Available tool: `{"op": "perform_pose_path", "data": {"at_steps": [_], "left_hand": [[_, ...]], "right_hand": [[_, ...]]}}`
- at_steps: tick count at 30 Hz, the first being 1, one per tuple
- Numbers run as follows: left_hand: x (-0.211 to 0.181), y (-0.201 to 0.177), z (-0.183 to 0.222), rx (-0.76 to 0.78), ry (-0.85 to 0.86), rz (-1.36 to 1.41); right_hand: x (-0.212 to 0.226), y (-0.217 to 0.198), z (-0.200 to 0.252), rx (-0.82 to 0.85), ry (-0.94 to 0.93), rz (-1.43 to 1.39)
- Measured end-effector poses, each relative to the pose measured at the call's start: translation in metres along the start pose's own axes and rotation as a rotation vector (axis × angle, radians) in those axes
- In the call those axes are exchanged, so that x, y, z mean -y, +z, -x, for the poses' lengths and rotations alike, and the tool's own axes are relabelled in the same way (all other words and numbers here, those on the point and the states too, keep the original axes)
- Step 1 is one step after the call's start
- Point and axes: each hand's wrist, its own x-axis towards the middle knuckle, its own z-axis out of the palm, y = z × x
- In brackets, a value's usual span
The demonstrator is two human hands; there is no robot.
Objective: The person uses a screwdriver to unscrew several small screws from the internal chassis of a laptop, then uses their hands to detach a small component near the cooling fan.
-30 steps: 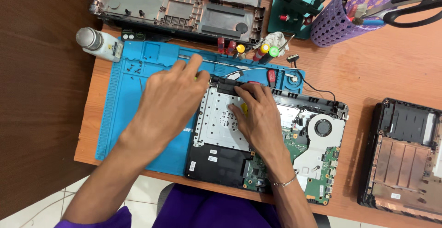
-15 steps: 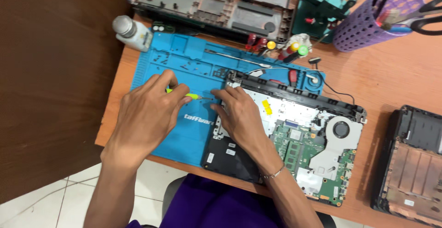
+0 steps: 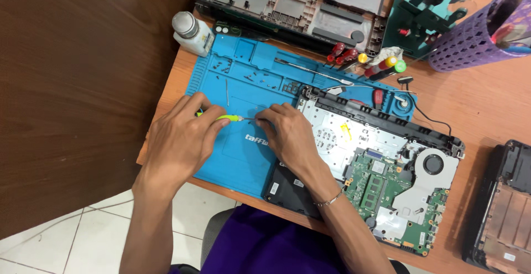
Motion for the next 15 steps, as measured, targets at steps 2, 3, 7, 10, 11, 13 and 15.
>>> {"op": "perform_pose_path", "data": {"at_steps": [2,3,7,10,11,13,15], "left_hand": [[0.005,0.001,0.003,-0.008,-0.021,-0.022],[0.007,0.001,0.005,-0.012,-0.032,-0.033],[0.017,0.001,0.009,-0.008,-0.124,-0.035],[0.022,0.001,0.013,-0.008,-0.158,-0.043],[0.023,0.001,0.014,0.003,-0.176,-0.04],[0.025,0.003,0.014,0.012,-0.193,-0.034],[0.026,0.006,0.014,0.008,-0.189,-0.029]], "right_hand": [[-0.003,0.004,-0.002,-0.016,-0.023,0.047],[-0.004,0.005,-0.003,-0.023,-0.034,0.07],[-0.007,0.011,-0.004,-0.039,-0.056,0.129],[-0.008,0.014,-0.005,-0.039,-0.058,0.129],[-0.008,0.015,-0.005,-0.039,-0.054,0.132],[-0.008,0.015,-0.006,-0.034,-0.042,0.128],[-0.009,0.015,-0.006,-0.021,-0.024,0.117]]}}
